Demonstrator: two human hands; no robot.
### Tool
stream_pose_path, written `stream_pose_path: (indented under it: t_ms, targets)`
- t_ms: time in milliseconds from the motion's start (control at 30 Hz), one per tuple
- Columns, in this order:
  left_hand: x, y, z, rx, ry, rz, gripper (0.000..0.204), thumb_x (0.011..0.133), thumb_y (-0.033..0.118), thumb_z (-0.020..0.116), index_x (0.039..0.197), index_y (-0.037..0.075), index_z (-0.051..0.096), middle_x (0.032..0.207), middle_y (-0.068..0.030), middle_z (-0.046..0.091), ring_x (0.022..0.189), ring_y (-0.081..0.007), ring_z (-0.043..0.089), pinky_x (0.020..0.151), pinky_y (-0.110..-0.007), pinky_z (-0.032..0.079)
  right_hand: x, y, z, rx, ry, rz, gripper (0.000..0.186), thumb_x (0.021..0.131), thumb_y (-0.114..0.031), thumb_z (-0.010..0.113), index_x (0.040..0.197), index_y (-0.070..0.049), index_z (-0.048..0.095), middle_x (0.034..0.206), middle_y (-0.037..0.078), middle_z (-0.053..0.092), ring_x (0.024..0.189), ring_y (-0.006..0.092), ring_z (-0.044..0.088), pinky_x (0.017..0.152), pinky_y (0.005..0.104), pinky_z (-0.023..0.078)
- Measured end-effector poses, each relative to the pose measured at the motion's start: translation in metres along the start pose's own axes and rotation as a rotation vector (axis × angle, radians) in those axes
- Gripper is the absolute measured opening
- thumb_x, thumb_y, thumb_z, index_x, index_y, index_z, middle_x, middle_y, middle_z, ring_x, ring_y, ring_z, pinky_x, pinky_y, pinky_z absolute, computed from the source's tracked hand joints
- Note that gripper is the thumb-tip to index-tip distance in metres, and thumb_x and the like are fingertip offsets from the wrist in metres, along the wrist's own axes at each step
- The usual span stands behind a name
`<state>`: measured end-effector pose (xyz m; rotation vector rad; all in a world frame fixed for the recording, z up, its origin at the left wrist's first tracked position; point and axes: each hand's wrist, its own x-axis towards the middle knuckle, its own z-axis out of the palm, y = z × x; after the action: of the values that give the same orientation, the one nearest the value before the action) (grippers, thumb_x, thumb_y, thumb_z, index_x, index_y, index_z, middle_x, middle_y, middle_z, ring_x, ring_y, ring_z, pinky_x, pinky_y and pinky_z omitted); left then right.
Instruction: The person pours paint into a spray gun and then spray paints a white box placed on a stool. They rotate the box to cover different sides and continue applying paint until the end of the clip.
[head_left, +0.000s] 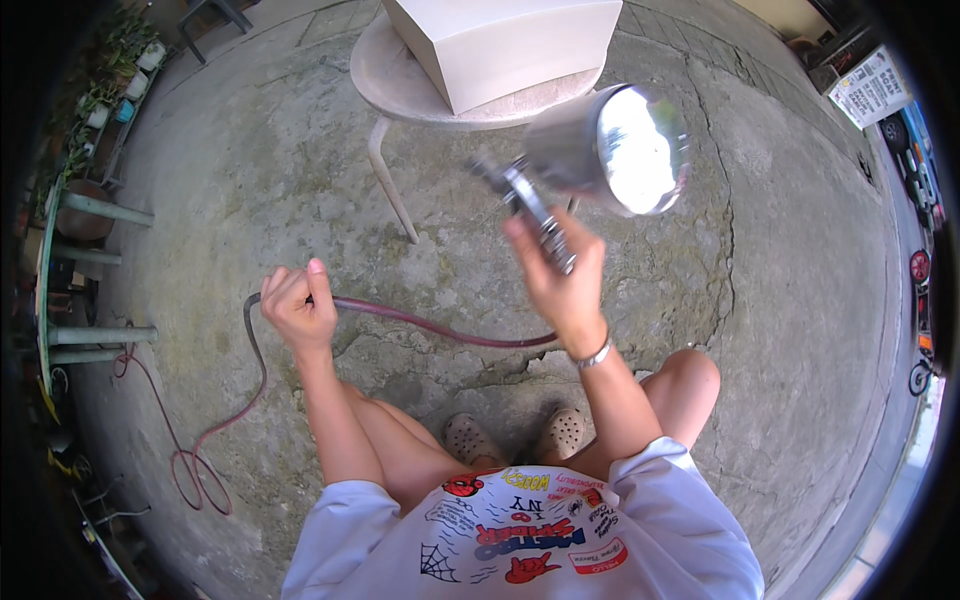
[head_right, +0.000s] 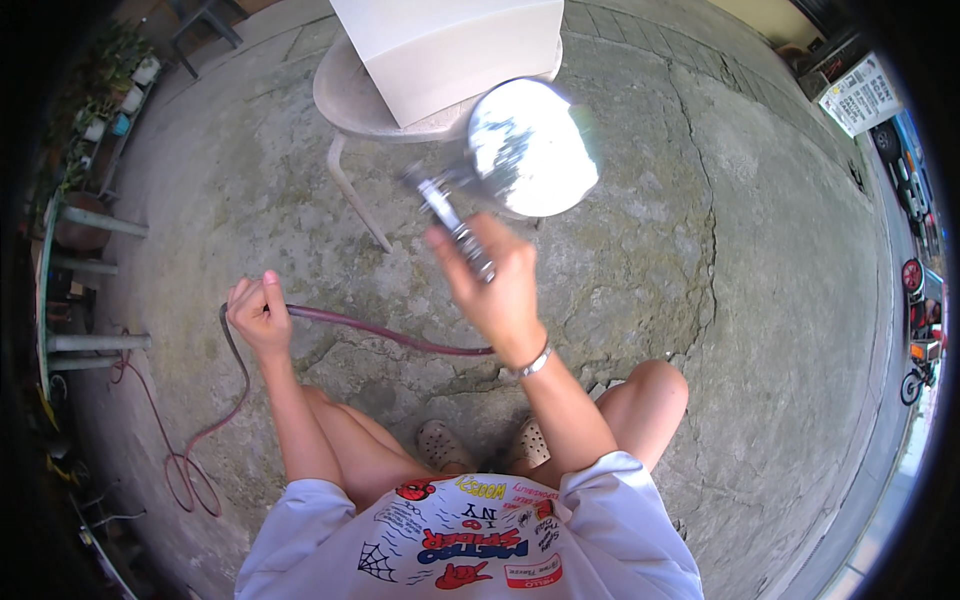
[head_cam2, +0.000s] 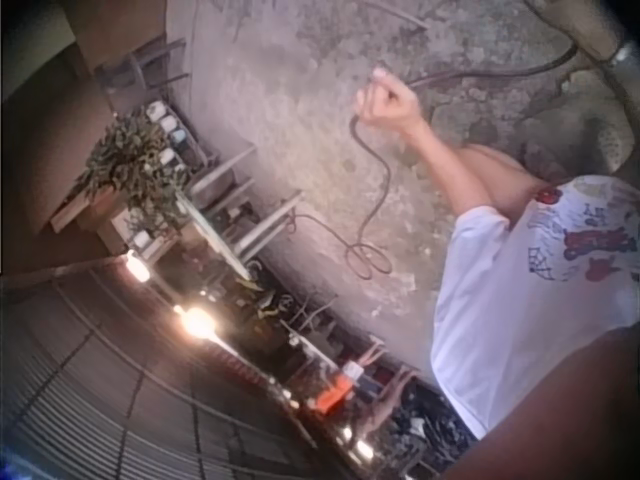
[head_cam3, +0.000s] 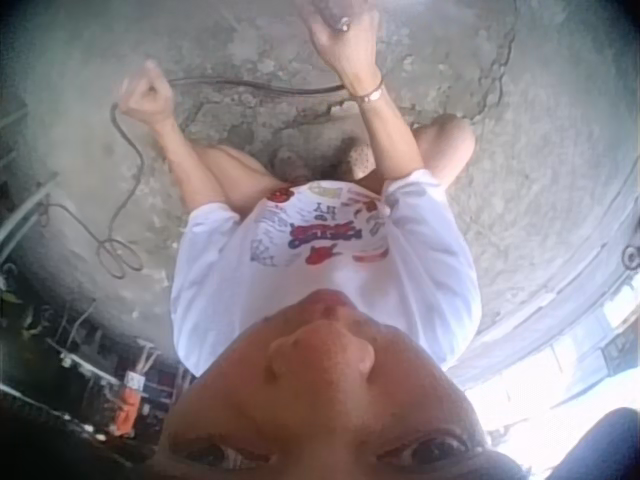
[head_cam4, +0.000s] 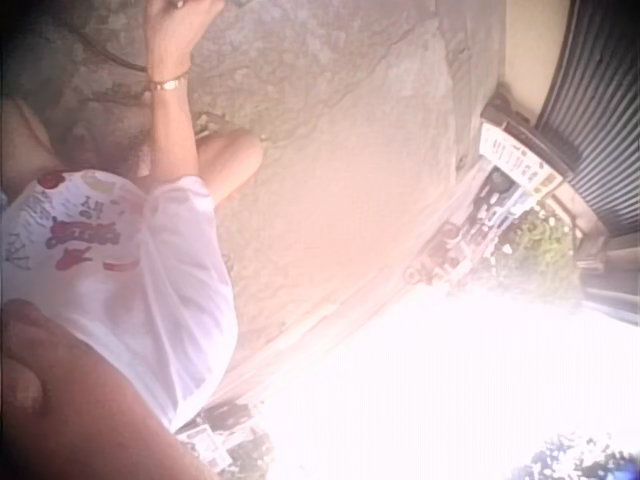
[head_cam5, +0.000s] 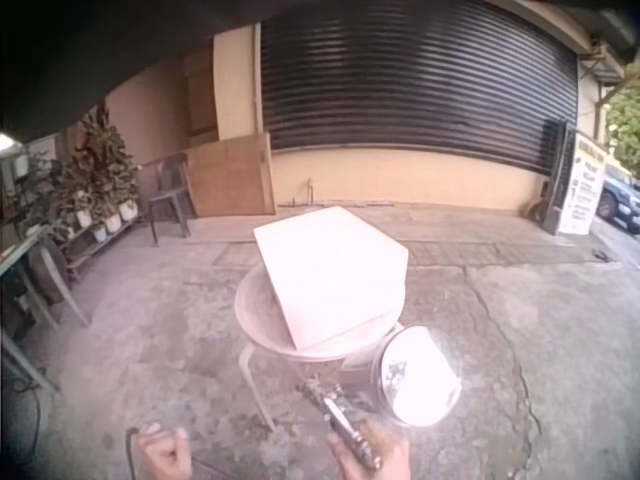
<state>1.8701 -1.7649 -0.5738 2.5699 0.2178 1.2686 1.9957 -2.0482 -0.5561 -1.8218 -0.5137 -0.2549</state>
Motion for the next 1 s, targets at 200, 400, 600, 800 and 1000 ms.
stream_pose_path:
  t_ms: [200,400,600,800,1000]
  targets:
    - [-0.002,0.013,0.005,-0.061,-0.055,-0.011,0.041,0.090,0.008,0.070,0.055,0.006,0.048,0.052,-0.0065,0.046,0.050,-0.0252,0.040,0.052,-0.038,0.029,0.053,0.048,-0.043,-0.185,0.276,0.051,0.034,0.096,-0.031,0.076,0.083,0.000,0.070,0.056,0.004,0.057,0.051,0.0083,0.049,0.048,0.0315,0.038]
    - [-0.004,0.025,0.013,-0.106,-0.097,-0.007,0.041,0.089,0.009,0.071,0.055,0.006,0.048,0.052,-0.0069,0.045,0.049,-0.0256,0.039,0.049,-0.037,0.029,0.102,0.087,-0.091,-0.307,0.471,0.091,0.041,0.100,-0.036,0.071,0.084,0.002,0.072,0.063,0.005,0.067,0.056,0.0099,0.058,0.051,0.0311,0.043]
    - [-0.004,0.025,0.016,-0.105,-0.067,-0.040,0.041,0.089,0.010,0.071,0.056,0.005,0.049,0.052,-0.0074,0.046,0.049,-0.0254,0.040,0.049,-0.037,0.029,0.105,0.081,-0.099,-0.171,0.596,0.235,0.039,0.101,-0.036,0.070,0.085,0.000,0.074,0.065,0.004,0.070,0.055,0.0098,0.061,0.052,0.0306,0.045]
    - [-0.003,0.008,0.010,-0.058,-0.008,-0.060,0.041,0.090,0.009,0.070,0.054,0.006,0.049,0.051,-0.0071,0.046,0.050,-0.0256,0.039,0.051,-0.038,0.028,0.046,0.061,-0.048,0.013,0.314,0.163,0.039,0.101,-0.037,0.069,0.078,-0.005,0.071,0.061,-0.001,0.064,0.046,0.0040,0.050,0.042,0.0235,0.033]
    - [0.001,-0.004,0.007,0.000,0.001,-0.017,0.041,0.091,0.009,0.067,0.054,0.006,0.050,0.051,-0.0067,0.046,0.050,-0.0263,0.040,0.055,-0.039,0.026,-0.006,-0.003,0.003,0.083,-0.035,0.103,0.025,0.095,-0.026,0.077,0.092,-0.001,0.074,0.066,0.005,0.067,0.053,0.0125,0.058,0.050,0.0300,0.041]
